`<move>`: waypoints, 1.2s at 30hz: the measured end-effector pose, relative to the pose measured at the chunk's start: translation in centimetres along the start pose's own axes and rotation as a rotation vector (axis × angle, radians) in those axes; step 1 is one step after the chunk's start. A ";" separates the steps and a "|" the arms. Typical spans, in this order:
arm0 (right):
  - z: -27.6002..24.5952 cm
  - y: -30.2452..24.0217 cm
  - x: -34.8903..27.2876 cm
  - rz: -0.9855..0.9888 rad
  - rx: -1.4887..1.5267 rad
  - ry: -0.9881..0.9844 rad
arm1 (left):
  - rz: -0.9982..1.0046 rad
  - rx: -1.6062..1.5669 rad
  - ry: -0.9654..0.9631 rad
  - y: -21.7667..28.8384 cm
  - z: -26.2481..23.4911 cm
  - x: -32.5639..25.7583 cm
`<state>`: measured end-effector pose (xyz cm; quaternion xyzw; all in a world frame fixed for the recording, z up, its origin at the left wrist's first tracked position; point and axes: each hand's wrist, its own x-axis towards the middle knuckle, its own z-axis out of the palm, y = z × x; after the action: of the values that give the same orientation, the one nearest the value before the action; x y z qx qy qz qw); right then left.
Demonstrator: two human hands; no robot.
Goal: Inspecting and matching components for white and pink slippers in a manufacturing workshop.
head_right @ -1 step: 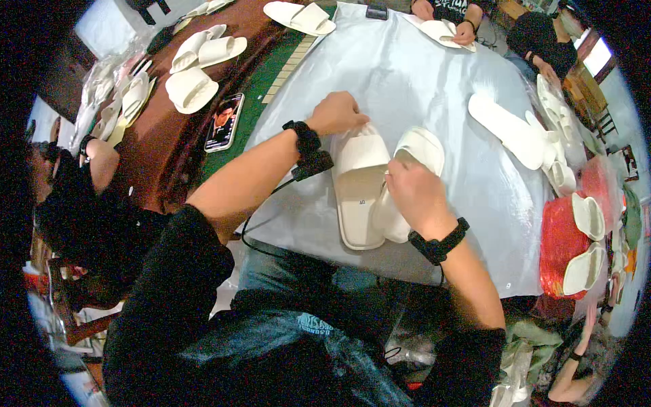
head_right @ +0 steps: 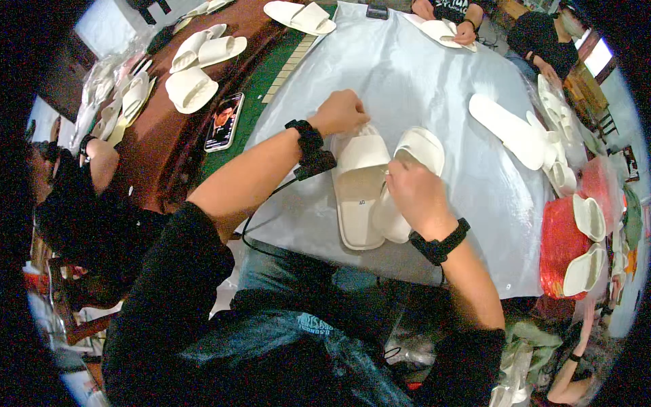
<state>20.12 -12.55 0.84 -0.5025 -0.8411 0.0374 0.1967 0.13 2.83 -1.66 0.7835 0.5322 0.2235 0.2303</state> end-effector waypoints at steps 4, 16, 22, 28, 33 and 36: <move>-0.1 0.4 -0.3 0.034 -0.028 -0.083 | 0.187 0.004 0.068 0.7 1.0 1.7; 0.9 1.7 -0.5 -0.034 0.076 -0.003 | 0.824 0.266 -0.171 6.1 2.5 5.8; 0.8 1.7 -0.5 0.029 0.087 -0.066 | 0.806 0.559 -0.261 7.6 3.8 6.1; -0.8 0.5 -1.0 -0.068 0.043 0.132 | 0.717 0.497 -0.051 6.4 2.3 5.3; -4.1 1.4 0.9 0.093 0.138 0.473 | 0.601 0.060 0.197 5.8 0.1 2.6; -3.8 3.0 5.4 0.131 0.241 0.428 | 0.583 -0.047 0.237 5.8 -0.2 0.9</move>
<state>21.74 -6.89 5.11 -0.5252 -0.7356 0.0426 0.4258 4.53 1.83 2.10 0.8660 0.3029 0.3821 0.1110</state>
